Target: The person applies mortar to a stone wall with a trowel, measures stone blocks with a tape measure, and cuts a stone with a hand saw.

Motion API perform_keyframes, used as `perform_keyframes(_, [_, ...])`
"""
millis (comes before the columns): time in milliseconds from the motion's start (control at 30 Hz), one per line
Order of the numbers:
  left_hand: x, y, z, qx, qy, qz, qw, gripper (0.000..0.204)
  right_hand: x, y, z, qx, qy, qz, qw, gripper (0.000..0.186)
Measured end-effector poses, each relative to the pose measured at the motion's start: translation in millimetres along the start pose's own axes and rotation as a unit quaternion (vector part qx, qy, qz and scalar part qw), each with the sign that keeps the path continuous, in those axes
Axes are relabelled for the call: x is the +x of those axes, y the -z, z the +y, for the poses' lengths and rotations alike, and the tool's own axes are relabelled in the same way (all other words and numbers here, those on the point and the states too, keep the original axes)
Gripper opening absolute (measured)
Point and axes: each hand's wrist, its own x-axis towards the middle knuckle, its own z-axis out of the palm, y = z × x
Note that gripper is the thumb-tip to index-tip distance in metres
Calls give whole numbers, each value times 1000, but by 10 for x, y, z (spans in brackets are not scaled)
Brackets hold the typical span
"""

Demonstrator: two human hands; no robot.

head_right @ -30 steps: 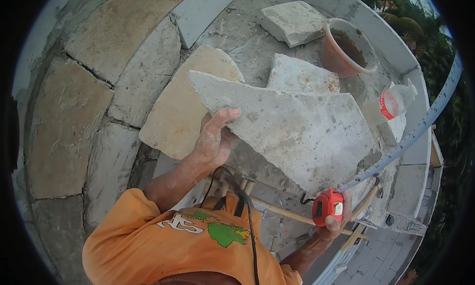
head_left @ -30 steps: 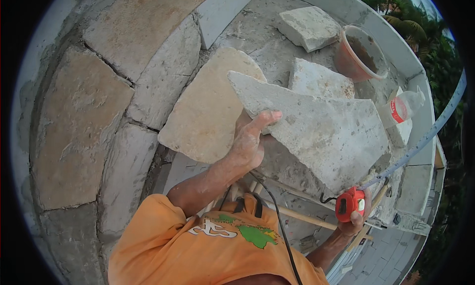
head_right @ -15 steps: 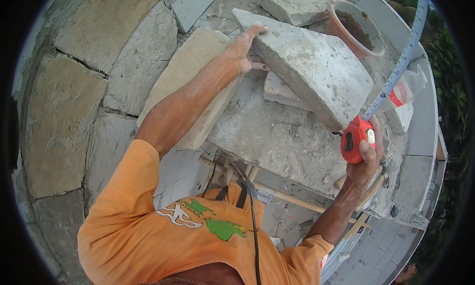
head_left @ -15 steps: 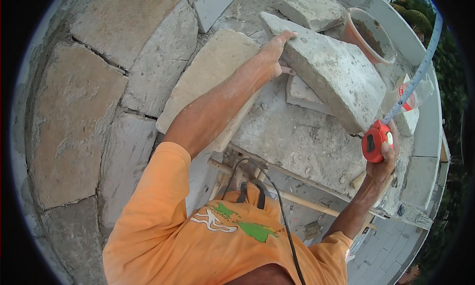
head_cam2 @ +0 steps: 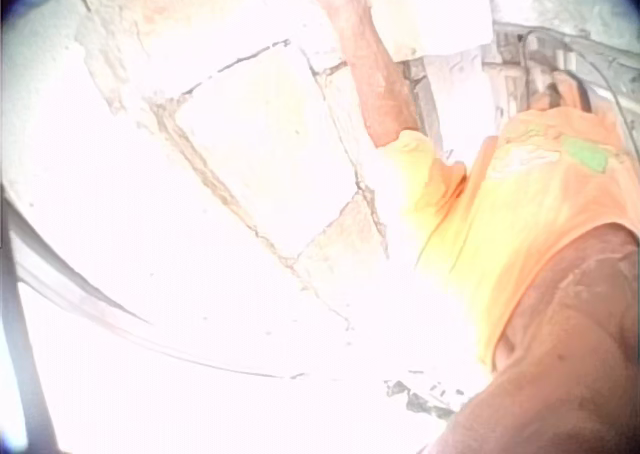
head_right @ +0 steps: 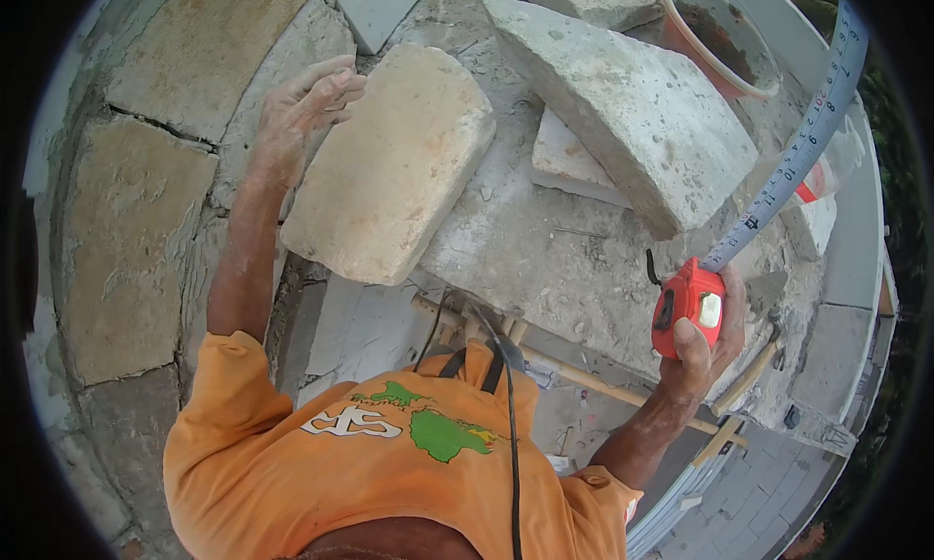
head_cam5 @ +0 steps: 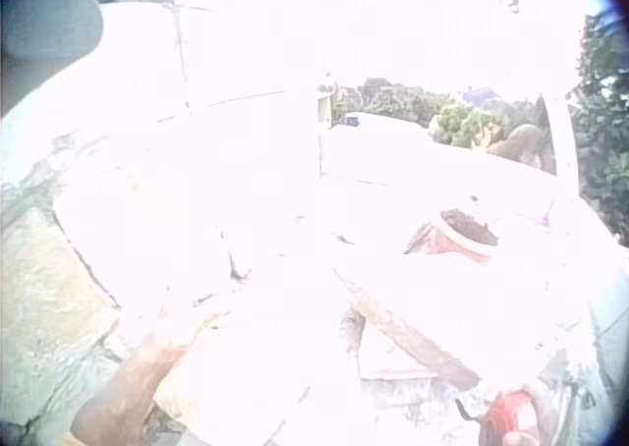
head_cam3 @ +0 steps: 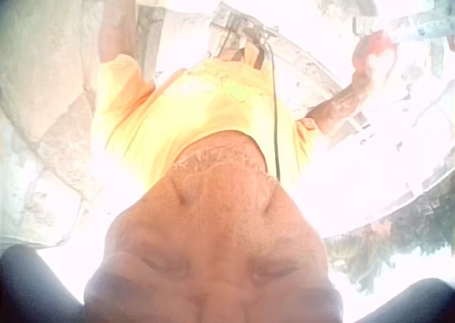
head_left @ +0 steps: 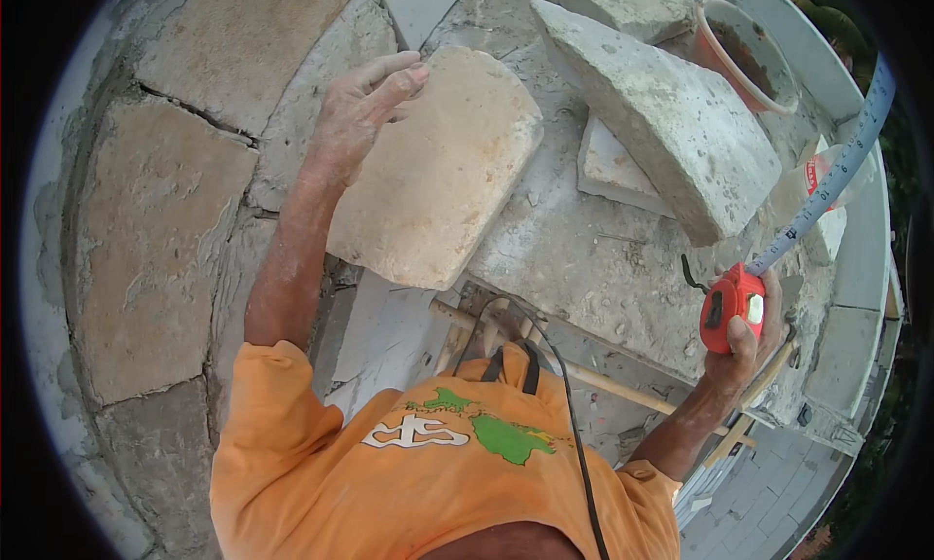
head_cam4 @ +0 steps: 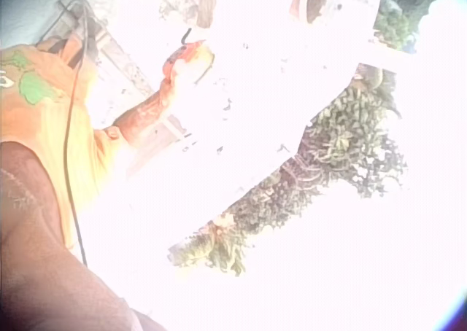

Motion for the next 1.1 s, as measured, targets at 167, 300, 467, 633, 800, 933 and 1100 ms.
perform_keyframes(167, [-889, 379, -302, 83, 41, 203, 975, 48, -229, -176, -65, -17, -95, -219, 971, 92])
perform_keyframes(300, [-1379, 547, -712, 180, 61, 246, 950, 44, -220, -430, -54, -7, -209, -379, 901, 84])
perform_keyframes(467, [-1629, 443, -1031, 258, -5, 264, 929, 39, -208, -687, -49, -80, -256, -503, 822, 72])
perform_keyframes(633, [-1709, 450, -1286, 142, 93, 258, 951, 39, -142, -726, -67, -166, -294, -547, 766, 69])
perform_keyframes(800, [-1679, 496, -1294, 4, 150, 245, 958, 43, -93, -599, 65, -221, -257, -571, 747, 71])
perform_keyframes(933, [-1576, 440, -1245, -58, 110, 272, 954, 48, -94, -679, -110, -260, -283, -574, 723, 72])
perform_keyframes(1100, [-1474, 428, -1253, -32, 105, 273, 956, 50, -48, -706, -106, -289, -258, -584, 713, 72])
